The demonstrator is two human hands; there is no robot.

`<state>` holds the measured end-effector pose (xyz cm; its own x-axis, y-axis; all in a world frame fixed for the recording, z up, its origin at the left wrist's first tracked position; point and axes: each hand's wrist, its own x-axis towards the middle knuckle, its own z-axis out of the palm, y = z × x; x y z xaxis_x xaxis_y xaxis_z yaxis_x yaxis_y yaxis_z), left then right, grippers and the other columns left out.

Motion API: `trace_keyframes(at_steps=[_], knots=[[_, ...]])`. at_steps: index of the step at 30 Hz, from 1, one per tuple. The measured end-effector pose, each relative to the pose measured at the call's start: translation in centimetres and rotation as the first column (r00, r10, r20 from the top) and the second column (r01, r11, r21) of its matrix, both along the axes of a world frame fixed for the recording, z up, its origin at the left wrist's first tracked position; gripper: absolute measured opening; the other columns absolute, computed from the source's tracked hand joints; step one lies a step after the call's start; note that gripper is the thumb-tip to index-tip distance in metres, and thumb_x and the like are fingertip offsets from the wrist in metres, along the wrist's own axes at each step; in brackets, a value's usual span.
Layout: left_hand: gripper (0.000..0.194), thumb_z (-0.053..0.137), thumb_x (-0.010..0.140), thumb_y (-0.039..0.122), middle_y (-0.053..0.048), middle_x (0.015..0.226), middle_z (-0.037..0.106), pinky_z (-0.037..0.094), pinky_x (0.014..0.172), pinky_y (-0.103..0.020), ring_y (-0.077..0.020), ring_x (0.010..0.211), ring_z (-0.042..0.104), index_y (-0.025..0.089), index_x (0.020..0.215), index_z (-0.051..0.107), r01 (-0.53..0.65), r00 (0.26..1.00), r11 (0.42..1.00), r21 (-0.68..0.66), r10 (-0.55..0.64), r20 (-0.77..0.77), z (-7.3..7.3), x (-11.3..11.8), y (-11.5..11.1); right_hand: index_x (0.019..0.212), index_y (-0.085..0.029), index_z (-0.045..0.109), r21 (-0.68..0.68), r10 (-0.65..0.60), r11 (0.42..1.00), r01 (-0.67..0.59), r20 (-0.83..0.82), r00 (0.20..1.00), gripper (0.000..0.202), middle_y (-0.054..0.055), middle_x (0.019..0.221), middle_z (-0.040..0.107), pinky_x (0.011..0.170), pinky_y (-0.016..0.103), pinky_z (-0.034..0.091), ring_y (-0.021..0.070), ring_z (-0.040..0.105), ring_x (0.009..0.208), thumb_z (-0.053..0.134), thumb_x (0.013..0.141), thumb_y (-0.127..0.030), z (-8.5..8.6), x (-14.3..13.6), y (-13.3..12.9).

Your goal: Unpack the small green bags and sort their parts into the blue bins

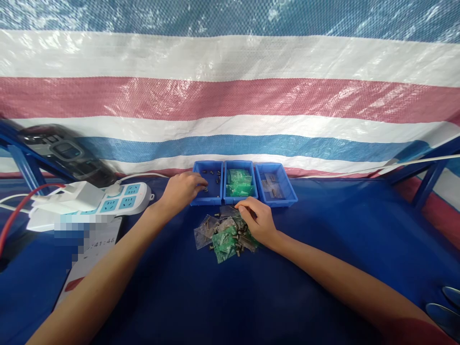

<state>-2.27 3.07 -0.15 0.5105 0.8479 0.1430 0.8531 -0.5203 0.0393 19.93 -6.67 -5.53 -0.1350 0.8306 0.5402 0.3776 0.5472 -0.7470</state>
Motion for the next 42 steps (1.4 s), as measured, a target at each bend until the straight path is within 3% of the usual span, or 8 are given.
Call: trace_keyframes(at_steps=[15,30,35,39,42], knots=[[0.019,0.054,0.081,0.024,-0.001,0.096,0.070,0.047,0.071,-0.030,-0.0237,0.090,0.063,0.025,0.090,0.071,0.001,1.000,1.000,0.024,-0.001,-0.007,0.0,0.0,0.1,0.088,-0.017,0.062,0.006,-0.002,1.000,0.002,0.003,1.000,0.024,0.002,0.067,0.053,0.052,0.025,0.036,0.0110,0.044,0.053,0.041,0.093,-0.027,0.1,0.1,0.0],[0.021,0.053,0.083,0.028,-0.001,0.101,0.069,0.048,0.076,-0.030,-0.0237,0.095,0.063,0.026,0.096,0.069,0.001,1.000,1.000,0.016,-0.001,-0.018,0.1,-0.2,0.3,0.089,-0.017,0.062,-0.005,0.011,1.000,-0.011,-0.002,1.000,0.023,0.002,0.069,0.053,0.053,0.025,0.037,0.0111,0.045,0.054,0.041,0.093,-0.025,0.2,0.1,0.1],[0.023,0.050,0.085,0.029,-0.003,0.101,0.069,0.047,0.074,-0.028,-0.0230,0.094,0.063,0.024,0.097,0.069,-0.008,1.000,0.998,0.060,0.008,0.009,1.3,0.1,-0.4,0.089,-0.017,0.062,-0.003,0.002,1.000,-0.002,0.007,1.000,0.024,0.002,0.068,0.054,0.053,0.025,0.037,0.0113,0.046,0.054,0.041,0.093,-0.028,0.2,0.0,0.0],[0.024,0.047,0.088,0.032,-0.003,0.094,0.069,0.045,0.073,-0.026,-0.0191,0.087,0.063,0.021,0.094,0.068,0.054,0.993,0.993,0.106,-0.065,0.103,3.1,1.0,-2.2,0.089,-0.017,0.062,0.000,0.001,1.000,-0.001,0.015,1.000,0.025,0.002,0.068,0.054,0.053,0.025,0.037,0.0115,0.046,0.054,0.041,0.094,-0.028,0.3,0.0,0.0],[0.019,0.053,0.085,0.032,-0.002,0.082,0.068,0.043,0.065,-0.025,-0.0162,0.074,0.062,0.021,0.082,0.068,0.176,0.981,0.984,-0.012,-0.175,0.085,3.5,1.9,-3.9,0.088,-0.017,0.062,0.001,-0.006,1.000,0.006,0.015,1.000,0.024,0.002,0.068,0.054,0.053,0.025,0.037,0.0116,0.046,0.054,0.041,0.093,-0.027,0.3,0.0,0.0]])
